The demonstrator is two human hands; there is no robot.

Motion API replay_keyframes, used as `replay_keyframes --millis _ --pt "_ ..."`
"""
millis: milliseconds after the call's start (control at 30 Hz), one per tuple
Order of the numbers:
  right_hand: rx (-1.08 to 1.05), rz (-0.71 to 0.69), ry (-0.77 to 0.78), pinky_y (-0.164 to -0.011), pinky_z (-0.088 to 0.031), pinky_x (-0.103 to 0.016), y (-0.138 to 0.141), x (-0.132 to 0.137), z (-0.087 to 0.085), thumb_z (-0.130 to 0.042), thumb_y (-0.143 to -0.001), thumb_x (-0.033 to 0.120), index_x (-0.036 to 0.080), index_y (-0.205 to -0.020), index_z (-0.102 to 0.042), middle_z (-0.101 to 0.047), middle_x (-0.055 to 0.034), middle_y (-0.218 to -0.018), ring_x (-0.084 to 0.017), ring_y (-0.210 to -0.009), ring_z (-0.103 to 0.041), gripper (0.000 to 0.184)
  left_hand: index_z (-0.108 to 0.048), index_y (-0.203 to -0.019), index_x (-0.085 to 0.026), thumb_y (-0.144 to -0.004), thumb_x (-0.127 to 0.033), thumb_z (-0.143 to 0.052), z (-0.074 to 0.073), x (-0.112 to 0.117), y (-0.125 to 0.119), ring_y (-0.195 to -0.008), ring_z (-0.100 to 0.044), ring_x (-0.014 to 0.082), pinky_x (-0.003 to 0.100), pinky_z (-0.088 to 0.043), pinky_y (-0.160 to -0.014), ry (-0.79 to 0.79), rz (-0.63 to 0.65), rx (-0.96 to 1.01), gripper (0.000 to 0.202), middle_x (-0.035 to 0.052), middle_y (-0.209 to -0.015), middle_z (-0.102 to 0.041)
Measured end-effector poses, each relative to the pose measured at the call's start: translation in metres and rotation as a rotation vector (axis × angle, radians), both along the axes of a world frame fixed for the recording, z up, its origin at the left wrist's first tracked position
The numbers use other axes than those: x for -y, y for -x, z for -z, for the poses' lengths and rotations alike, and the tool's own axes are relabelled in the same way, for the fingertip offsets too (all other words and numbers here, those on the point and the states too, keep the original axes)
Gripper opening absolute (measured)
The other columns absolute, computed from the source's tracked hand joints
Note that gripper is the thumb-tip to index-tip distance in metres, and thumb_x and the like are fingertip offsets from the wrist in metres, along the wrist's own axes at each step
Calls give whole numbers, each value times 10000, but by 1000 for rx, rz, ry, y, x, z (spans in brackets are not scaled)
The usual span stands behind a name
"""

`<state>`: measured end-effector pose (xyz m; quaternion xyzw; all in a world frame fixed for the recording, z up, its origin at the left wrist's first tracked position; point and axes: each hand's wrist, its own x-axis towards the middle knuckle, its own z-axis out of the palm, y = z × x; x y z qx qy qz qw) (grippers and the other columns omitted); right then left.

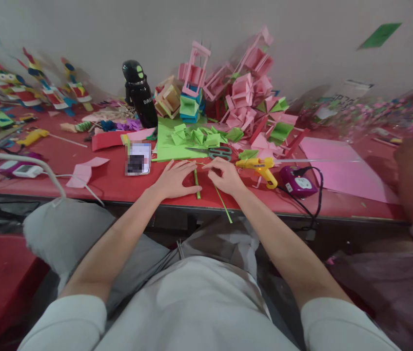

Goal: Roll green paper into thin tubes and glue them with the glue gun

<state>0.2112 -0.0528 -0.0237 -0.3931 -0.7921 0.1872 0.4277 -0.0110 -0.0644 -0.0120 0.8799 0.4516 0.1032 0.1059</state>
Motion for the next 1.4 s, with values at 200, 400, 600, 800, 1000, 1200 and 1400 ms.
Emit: replay_keyframes --millis 200,400,600,800,1000,1200,1400 --pt "6 19 -33 -700 -474 -315 -1 -2 3 -547 -789 104 181 -933 -739 -615 -35 -804 -170 -728 -573 251 -356 -1541 -287 -843 -798 -420 0 0 0 -1511 -256 283 529 -55 -1249 11 -3 8 867 33 -1623 -336" --pt "59 56 -159 -758 -524 -332 -5 -7 -6 -528 -835 107 177 -1036 -714 -681 -79 -917 -191 -790 -632 282 -352 -1541 -281 -856 -770 -431 2 -1 0 -1512 -256 284 521 -76 -1249 5 -2 35 845 40 -1628 -323" --pt "231 116 -67 -804 -520 -352 -4 -26 -32 -538 -887 141 175 -1068 -721 -759 -99 -1001 -216 -834 -684 260 -379 -1521 -269 -849 -777 -438 4 -2 0 -1500 -285 280 520 -77 -1250 -12 9 44 844 57 -1614 -353" --pt "469 -58 -40 -851 -485 -348 18 -69 -32 -599 -868 112 160 -1045 -742 -735 -113 -1031 -210 -900 -653 233 -382 -1522 -249 -849 -780 -435 2 -2 -1 -1487 -306 298 540 -101 -1246 -25 12 36 859 61 -1600 -381" --pt "563 -86 34 -781 -451 -302 50 -100 -20 -701 -839 208 172 -932 -763 -694 -83 -939 -187 -856 -615 118 -390 -1518 -270 -852 -789 -420 -1 0 -1 -1494 -297 295 518 -120 -1248 -8 10 39 845 55 -1606 -370" --pt "428 -100 74 -764 -451 -300 55 -100 -16 -639 -846 153 163 -835 -685 -689 -58 -851 -170 -802 -602 49 -390 -1520 -236 -857 -788 -418 1 -1 -1 -1486 -308 302 525 -166 -1238 -22 15 49 863 69 -1607 -365" --pt "-180 -206 496 -670 -536 -286 42 -81 -19 -629 -864 199 182 -878 -619 -680 -16 -750 -131 -661 -618 24 -384 -1520 -251 -852 -789 -431 1 -2 -1 -1485 -304 308 540 -163 -1234 -13 17 58 859 64 -1602 -376"
